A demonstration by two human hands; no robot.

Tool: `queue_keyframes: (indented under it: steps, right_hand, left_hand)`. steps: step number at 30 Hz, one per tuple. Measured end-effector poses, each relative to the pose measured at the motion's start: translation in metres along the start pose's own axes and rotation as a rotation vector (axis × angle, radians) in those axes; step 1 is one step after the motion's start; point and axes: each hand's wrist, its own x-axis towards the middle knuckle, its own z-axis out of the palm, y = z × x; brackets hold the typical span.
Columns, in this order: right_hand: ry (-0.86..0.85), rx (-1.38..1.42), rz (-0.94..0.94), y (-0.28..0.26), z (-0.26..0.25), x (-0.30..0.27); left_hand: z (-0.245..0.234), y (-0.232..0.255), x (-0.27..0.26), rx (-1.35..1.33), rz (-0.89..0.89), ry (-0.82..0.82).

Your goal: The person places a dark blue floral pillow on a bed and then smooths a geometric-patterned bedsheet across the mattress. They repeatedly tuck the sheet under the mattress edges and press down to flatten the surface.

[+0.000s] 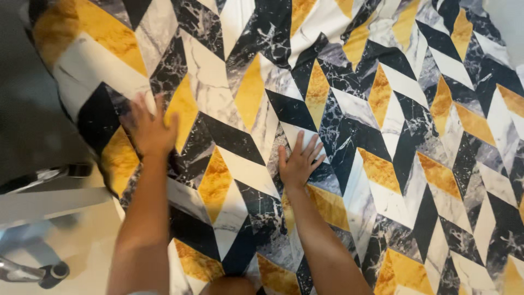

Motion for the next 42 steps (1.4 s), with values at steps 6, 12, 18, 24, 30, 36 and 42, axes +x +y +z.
queue_keyframes:
  steps: [6, 12, 18, 24, 30, 36, 42]
  right_hand:
    - [-0.004, -0.041, -0.013, 0.002, 0.009, -0.004]
    - [-0.016, -0.030, -0.012, 0.004, 0.011, -0.002]
    - [-0.030, 0.008, -0.016, 0.007, 0.009, -0.002]
    - [-0.015, -0.017, -0.050, 0.009, 0.014, 0.012]
    - [-0.188, -0.013, 0.046, 0.027, 0.018, 0.097]
    - [0.015, -0.059, 0.074, -0.123, 0.091, 0.109]
    - [-0.560, 0.455, -0.623, -0.378, 0.104, -0.005]
  left_hand:
    - [0.032, 0.042, -0.054, -0.241, -0.148, 0.211]
    - [-0.007, 0.116, -0.148, -0.525, 0.627, -0.068]
    - [-0.029, -0.014, -0.098, -0.222, -0.205, 0.032]
    - [-0.051, -0.002, -0.135, -0.155, -0.236, -0.368]
    - [-0.076, -0.001, -0.127, -0.273, -0.244, -0.564]
    - [-0.053, -0.002, -0.116, -0.262, -0.267, -0.627]
    - [-0.028, -0.013, -0.108, -0.129, -0.246, -0.877]
